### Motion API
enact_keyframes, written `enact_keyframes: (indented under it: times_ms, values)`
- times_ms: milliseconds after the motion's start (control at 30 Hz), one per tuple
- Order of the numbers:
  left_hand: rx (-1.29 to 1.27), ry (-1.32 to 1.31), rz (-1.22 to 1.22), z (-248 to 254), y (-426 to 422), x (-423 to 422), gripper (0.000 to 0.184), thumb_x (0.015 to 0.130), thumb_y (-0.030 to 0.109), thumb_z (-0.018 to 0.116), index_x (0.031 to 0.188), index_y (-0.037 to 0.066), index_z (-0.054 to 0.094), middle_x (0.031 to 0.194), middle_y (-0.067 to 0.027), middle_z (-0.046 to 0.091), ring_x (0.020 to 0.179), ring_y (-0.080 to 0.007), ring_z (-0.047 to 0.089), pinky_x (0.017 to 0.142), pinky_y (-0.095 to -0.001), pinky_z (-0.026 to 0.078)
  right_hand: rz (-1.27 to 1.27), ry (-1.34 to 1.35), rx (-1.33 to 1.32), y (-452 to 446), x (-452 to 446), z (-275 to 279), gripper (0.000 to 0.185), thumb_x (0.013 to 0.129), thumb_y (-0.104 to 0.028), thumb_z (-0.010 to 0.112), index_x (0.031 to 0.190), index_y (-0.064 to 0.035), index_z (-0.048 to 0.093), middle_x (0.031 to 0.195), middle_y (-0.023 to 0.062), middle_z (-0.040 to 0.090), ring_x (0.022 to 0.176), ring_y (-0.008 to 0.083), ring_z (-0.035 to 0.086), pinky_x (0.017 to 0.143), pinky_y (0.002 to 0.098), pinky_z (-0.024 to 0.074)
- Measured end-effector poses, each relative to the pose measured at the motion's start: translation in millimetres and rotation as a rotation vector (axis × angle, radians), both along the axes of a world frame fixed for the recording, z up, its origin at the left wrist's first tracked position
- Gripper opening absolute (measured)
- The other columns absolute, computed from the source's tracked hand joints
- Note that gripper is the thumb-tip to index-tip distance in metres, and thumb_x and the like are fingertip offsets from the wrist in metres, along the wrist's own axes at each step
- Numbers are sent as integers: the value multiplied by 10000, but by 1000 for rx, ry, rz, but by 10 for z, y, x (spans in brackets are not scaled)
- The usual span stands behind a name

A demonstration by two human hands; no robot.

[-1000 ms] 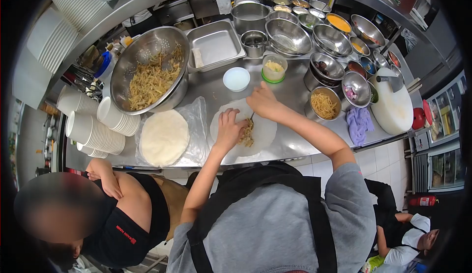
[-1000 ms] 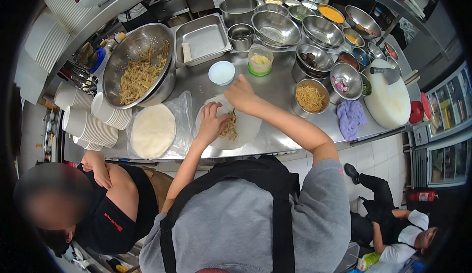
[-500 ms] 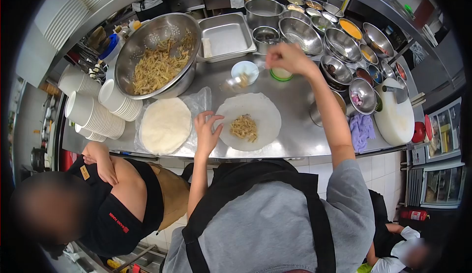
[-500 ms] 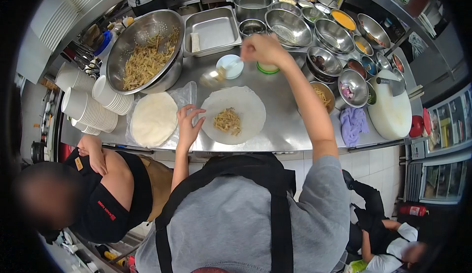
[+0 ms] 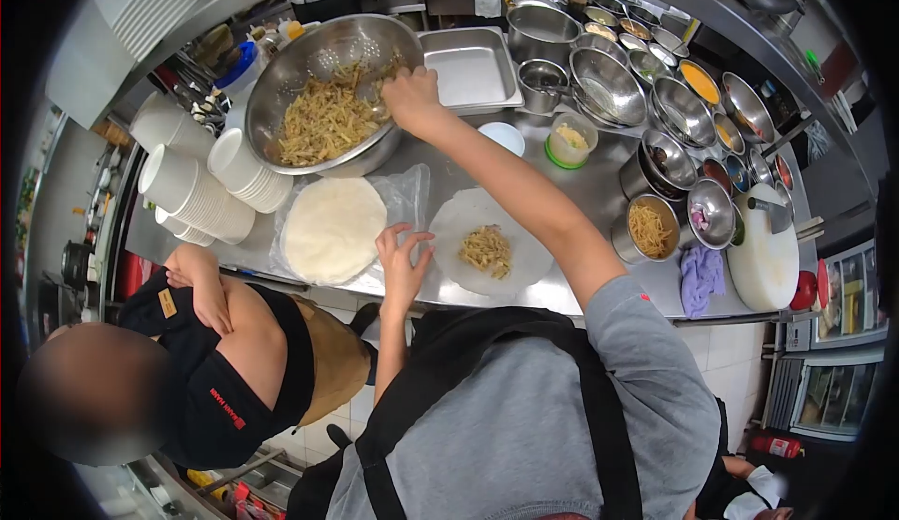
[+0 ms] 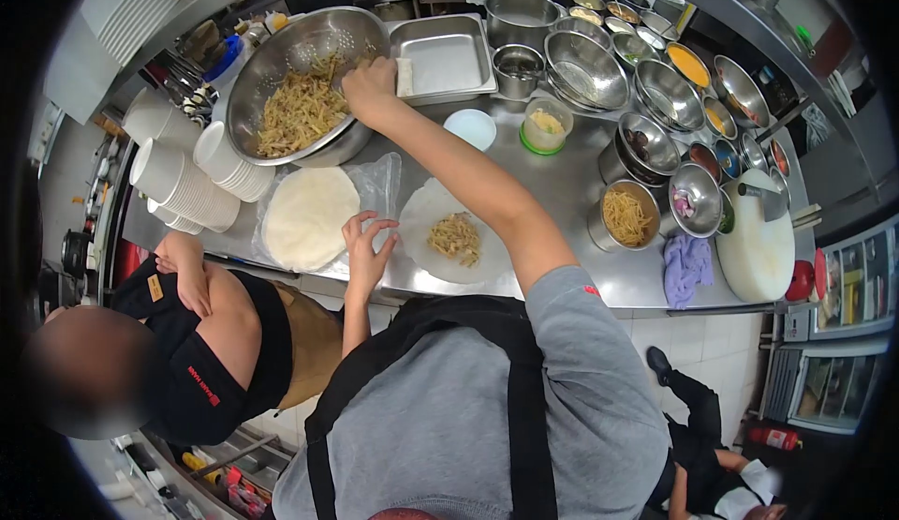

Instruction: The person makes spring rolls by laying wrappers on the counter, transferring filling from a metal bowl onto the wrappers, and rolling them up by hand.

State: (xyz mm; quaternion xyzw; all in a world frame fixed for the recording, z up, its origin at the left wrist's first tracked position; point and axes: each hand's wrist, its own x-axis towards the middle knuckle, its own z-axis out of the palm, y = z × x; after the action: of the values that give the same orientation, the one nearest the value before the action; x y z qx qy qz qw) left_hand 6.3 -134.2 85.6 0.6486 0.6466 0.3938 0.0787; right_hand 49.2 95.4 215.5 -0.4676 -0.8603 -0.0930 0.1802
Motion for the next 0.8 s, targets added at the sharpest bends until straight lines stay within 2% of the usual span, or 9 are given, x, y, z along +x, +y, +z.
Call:
enact_keyframes:
  times_ms: [33,133,267,333,400,467,600,733,800]
  values:
    - [-19,-10,2,-21,-18,-4,239,699,82,719,927,146,686,1124,-116,494,1107,-317,392,957,-413,323,-12,21,-65,18,-27,-7,236,823,-166,532,986,-91,686,1088,121,581,1011,332,512,844,480,327]
    - [-60,-6,-34,-69,-7,34,219,690,77,723,895,145,684,1125,-119,487,1109,-325,393,950,-417,326,93,-36,103,-4,134,30,243,831,-160,512,986,-96,688,1112,109,569,1061,331,475,903,508,302]
    - [-69,38,-128,-129,72,118,214,660,65,732,851,138,671,1128,-122,477,1118,-339,389,941,-434,332,327,372,416,-276,658,124,143,780,-125,568,861,-92,682,997,84,539,1045,282,460,920,482,301]
    - [-72,55,-164,-177,78,184,213,644,66,738,832,133,666,1136,-121,473,1127,-342,386,942,-440,332,282,483,289,-523,1043,-104,66,742,-127,617,791,-104,655,959,82,511,1012,265,451,878,455,321]
    - [-60,90,-201,-211,97,251,212,629,69,741,815,129,660,1147,-122,470,1139,-346,384,945,-446,330,234,433,-38,-797,1411,-625,101,711,-182,692,789,-133,652,1018,55,501,1016,256,438,836,456,305]
    - [-36,96,-244,-197,112,362,222,619,87,747,818,134,660,1158,-122,466,1143,-351,383,951,-450,324,234,310,-421,-1111,1633,-1156,114,701,-217,703,791,-158,665,1055,63,480,1065,269,401,869,457,282]
    - [43,281,-341,-239,139,428,237,598,105,760,805,131,648,1181,-125,452,1173,-348,367,951,-487,315,269,412,-363,-1497,1712,-1679,108,653,-208,715,756,-183,694,1079,66,458,1106,273,360,911,468,235]
    - [44,287,-249,-371,154,407,244,603,147,765,816,127,648,1200,-127,442,1167,-361,366,965,-479,304,217,296,-333,-1500,1936,-1729,99,661,-239,720,744,-186,708,1107,61,459,1140,270,343,924,466,223]
    - [2,247,-146,-425,162,376,252,603,169,777,814,123,647,1211,-126,435,1168,-359,359,968,-473,299,195,378,-459,-1472,2066,-1695,87,694,-245,710,762,-191,708,1117,44,462,1146,264,338,931,463,226]
